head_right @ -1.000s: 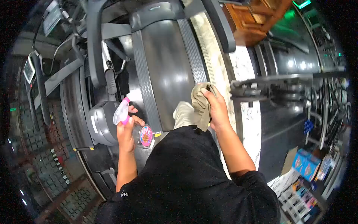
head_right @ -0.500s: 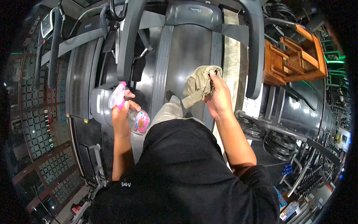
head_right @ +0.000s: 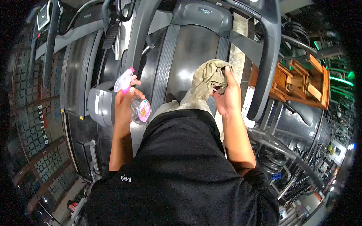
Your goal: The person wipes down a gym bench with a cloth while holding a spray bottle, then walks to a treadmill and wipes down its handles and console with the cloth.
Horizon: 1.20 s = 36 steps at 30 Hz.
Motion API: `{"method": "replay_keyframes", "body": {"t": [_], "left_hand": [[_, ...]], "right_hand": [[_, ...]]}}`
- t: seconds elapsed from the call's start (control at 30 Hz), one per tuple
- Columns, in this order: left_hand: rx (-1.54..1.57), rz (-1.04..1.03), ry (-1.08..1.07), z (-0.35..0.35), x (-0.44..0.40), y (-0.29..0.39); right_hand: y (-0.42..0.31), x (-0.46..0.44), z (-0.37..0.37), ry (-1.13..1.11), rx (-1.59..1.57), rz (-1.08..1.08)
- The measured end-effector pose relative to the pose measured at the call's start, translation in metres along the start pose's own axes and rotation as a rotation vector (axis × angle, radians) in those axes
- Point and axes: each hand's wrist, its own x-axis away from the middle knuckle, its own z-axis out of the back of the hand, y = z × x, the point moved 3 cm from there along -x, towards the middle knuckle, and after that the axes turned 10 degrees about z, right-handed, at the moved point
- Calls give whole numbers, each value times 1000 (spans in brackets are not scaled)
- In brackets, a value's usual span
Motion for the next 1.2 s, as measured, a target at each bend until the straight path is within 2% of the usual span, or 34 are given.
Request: {"method": "replay_keyframes", "body": {"t": [0.23,0.3,0.37,0.47,0.57,0.77,0.83,0.87,0.9,0.97,1.07,1.1,1.17,1.2], "left_hand": [[48,-4,209,16,-47,10],[84,-5,335,13,-59,25],[46,-31,478,15,-72,39],[102,-89,550,11,-83,47],[186,-131,595,8,-96,44],[273,-148,770,-8,-97,31],[331,-139,785,-8,-93,20],[332,-129,810,-11,-90,17],[332,-121,835,-13,-87,15],[340,-120,899,-16,-80,8],[368,-141,942,-17,-66,-2],[376,-157,950,-17,-61,-3],[389,-169,984,-21,-54,-8],[401,-172,991,-22,-53,-10]], "right_hand": [[-6,-97,-36,-31,66,-36],[-9,-130,-53,-40,71,-71],[-11,-161,-75,-104,101,-96],[-11,-206,-100,-189,187,-138],[-15,-245,-134,-400,305,-113],[-7,-322,-193,-467,475,-122],[3,-362,-212,-578,533,-84],[4,-373,-229,-647,624,92],[7,-381,-245,-682,663,133],[27,-441,-272,-755,704,380],[42,-430,-329,-940,852,1050],[67,-446,-335,-762,991,1207],[135,-526,-331,-870,1117,1412],[147,-503,-329,-753,1383,1360]]}}
